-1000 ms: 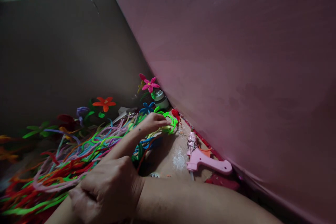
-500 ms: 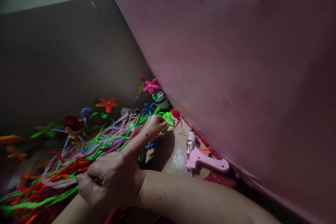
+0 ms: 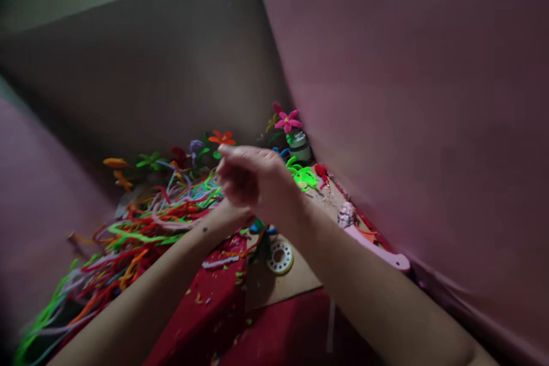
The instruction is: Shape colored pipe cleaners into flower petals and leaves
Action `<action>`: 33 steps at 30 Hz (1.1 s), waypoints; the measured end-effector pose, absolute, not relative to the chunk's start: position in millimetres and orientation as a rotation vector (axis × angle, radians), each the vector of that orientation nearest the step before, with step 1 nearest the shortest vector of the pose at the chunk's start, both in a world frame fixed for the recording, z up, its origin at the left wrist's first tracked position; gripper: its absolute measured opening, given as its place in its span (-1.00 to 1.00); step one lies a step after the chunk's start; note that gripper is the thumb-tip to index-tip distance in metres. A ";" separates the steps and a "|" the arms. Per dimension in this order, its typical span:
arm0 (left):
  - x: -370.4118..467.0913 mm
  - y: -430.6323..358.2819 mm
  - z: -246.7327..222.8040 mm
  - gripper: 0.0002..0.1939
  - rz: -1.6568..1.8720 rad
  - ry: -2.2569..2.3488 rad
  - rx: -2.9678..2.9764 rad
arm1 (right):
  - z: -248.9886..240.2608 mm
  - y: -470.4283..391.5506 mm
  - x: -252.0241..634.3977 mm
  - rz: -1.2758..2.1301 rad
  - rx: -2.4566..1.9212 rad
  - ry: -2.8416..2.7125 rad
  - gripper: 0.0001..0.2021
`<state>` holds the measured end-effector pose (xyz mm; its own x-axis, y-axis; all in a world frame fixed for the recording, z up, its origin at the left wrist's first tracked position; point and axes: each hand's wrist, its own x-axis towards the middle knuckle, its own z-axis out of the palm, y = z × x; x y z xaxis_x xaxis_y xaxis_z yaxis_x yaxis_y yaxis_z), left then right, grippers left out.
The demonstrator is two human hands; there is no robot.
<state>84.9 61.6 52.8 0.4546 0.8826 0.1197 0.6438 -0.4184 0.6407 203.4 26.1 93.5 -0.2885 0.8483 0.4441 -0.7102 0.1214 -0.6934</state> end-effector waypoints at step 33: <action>-2.3 -37.7 19.5 -0.82 1.025 1.456 3.080 | 28.3 -1.7 210.0 -0.176 -1.054 -2.329 -0.80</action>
